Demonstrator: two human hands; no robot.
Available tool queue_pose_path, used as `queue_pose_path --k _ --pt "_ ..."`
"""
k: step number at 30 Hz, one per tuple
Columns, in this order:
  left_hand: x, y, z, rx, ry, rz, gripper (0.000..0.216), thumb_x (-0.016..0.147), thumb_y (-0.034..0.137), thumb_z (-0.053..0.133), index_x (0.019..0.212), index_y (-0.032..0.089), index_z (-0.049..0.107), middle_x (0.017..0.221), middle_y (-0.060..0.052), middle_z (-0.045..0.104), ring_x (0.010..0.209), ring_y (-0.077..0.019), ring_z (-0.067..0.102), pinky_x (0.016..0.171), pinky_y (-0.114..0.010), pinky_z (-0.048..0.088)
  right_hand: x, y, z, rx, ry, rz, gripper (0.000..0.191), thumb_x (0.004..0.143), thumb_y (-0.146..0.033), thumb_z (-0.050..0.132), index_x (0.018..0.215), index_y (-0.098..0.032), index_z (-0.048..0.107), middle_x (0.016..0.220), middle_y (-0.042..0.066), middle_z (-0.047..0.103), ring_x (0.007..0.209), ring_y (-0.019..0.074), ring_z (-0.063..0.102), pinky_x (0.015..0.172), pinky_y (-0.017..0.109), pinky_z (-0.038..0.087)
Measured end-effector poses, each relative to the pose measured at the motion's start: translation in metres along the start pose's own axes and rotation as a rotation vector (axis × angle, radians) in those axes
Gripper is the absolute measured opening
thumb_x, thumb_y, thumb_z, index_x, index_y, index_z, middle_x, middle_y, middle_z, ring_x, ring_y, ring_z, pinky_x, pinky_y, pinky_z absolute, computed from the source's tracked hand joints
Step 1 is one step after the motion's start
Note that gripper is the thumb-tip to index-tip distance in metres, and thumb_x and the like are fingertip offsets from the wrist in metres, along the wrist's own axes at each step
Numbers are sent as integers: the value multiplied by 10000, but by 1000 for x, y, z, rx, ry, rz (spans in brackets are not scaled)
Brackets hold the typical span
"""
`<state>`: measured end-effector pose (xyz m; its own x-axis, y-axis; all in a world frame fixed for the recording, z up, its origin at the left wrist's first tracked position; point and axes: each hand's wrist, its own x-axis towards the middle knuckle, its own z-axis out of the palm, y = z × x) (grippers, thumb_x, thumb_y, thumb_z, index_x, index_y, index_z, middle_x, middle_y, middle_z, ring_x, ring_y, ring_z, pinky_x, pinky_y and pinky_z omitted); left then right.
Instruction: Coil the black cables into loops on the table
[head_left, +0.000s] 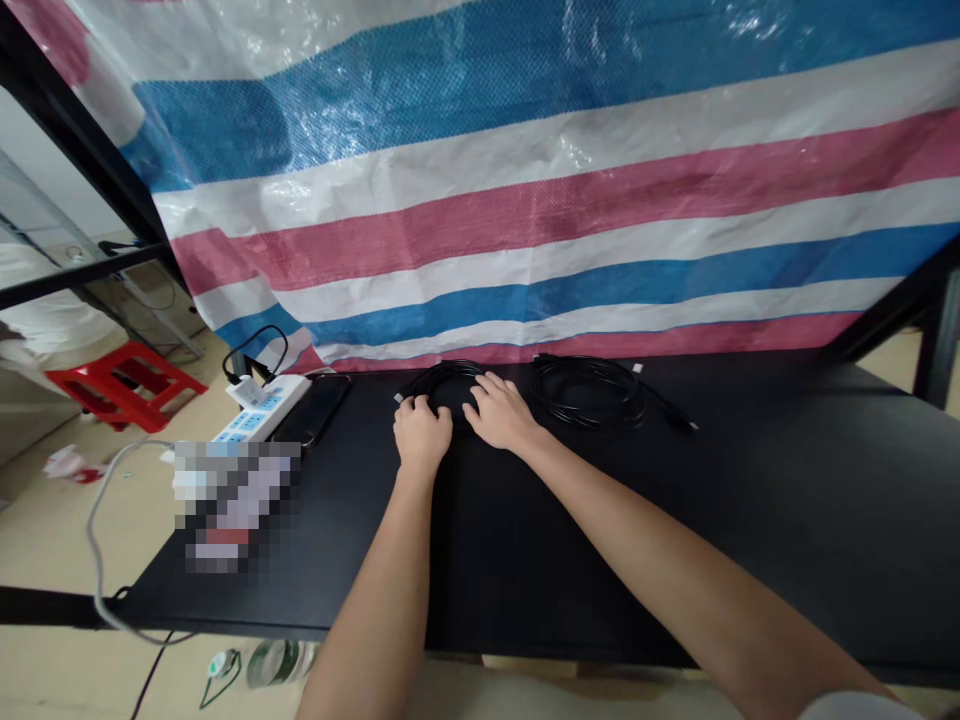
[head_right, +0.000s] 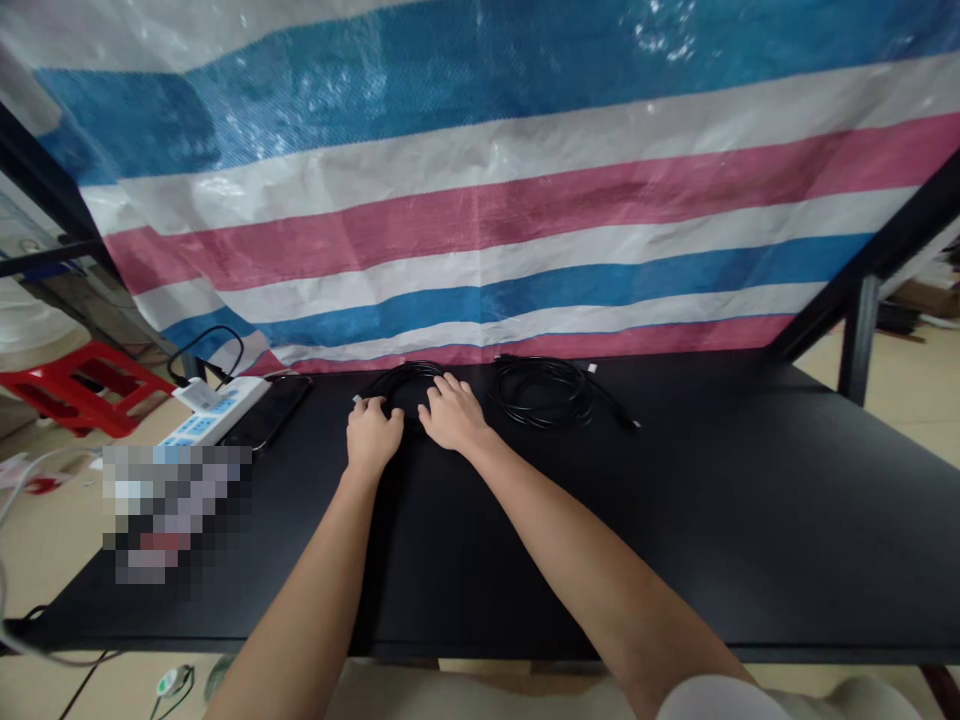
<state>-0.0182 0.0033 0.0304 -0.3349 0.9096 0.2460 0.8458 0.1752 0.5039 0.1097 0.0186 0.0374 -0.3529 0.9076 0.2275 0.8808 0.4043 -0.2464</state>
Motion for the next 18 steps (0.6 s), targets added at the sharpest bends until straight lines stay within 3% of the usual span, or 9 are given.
queue_pose_path --k 4,9,11,14,18 --pt "1 -5 6 -65 30 33 396 714 323 628 1047 111 647 1162 -228 606 1109 -377 567 978 -510 410 -4 4 0 32 -60 -4 379 916 -326 441 1137 -85 634 1264 205 593 1342 285 373 1041 444 339" --pt "1 -4 9 -102 0 192 363 654 164 643 1016 147 668 1297 -191 543 1276 -352 460 1051 -482 368 -3 9 0 51 -70 -36 390 907 -400 484 1150 -132 628 1283 189 583 1338 280 382 1038 450 342" --pt "0 -1 5 -95 -89 301 346 658 122 622 996 164 686 1295 -166 565 1279 -327 467 1061 -460 366 -4 10 0 60 -70 -47 376 908 -388 486 1146 -134 627 1290 188 578 1341 279 380 1042 451 340" --pt "-3 4 -2 -95 -275 440 294 692 168 626 975 183 705 1145 -129 665 1127 -282 591 1042 -443 390 -7 15 3 81 -52 -61 333 929 -309 439 1119 -116 633 1271 182 593 1350 267 377 1064 448 324" --pt "-5 5 -6 -76 -308 490 240 721 235 635 943 244 725 981 -67 719 1014 -265 639 1042 -502 365 -14 27 9 158 27 -93 320 926 -199 376 1077 -132 650 1215 141 635 1312 234 435 1078 430 331"
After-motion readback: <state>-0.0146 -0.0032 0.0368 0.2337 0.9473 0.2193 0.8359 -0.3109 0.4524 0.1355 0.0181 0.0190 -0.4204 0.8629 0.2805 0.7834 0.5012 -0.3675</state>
